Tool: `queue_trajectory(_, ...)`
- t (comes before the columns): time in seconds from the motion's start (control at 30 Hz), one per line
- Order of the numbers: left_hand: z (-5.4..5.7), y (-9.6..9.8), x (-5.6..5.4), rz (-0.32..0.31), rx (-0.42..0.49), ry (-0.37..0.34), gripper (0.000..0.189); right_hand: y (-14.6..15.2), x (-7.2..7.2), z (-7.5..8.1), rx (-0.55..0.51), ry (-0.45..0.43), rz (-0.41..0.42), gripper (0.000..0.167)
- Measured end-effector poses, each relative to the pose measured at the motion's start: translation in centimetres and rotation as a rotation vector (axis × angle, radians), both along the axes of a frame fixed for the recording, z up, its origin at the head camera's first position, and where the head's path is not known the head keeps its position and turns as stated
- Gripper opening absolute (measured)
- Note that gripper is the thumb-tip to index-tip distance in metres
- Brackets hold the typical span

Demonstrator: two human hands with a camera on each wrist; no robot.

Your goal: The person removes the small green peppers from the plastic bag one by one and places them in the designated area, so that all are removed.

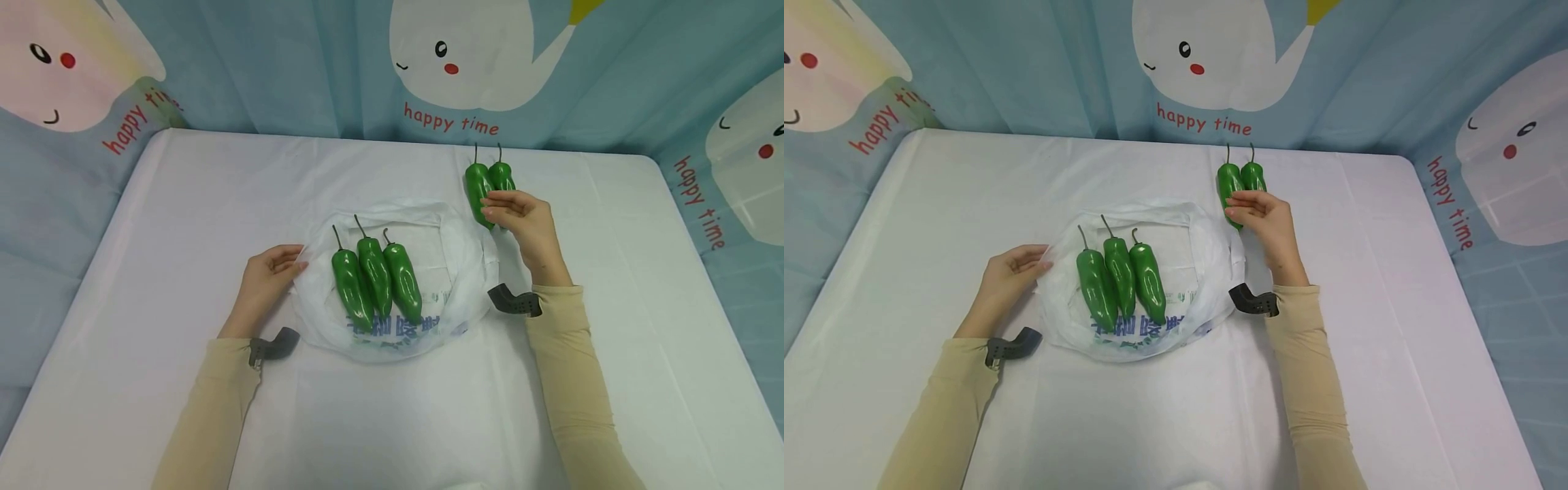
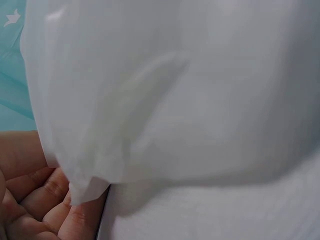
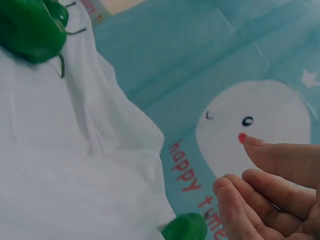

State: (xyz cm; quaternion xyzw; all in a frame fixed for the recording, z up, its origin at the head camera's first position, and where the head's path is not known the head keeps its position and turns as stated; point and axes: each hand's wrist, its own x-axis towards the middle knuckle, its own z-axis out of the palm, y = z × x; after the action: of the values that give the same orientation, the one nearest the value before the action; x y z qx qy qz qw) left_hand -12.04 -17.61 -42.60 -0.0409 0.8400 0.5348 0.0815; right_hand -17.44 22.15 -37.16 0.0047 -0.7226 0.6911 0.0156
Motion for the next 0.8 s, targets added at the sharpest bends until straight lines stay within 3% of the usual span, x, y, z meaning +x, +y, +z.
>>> queue_trajectory(0.8, 0.0, 0.0, 0.1, 0.002, 0.011, 0.004, 0.037, -5.2, 1.2, -0.8, 0.214, -0.183, 0.394, 0.036)
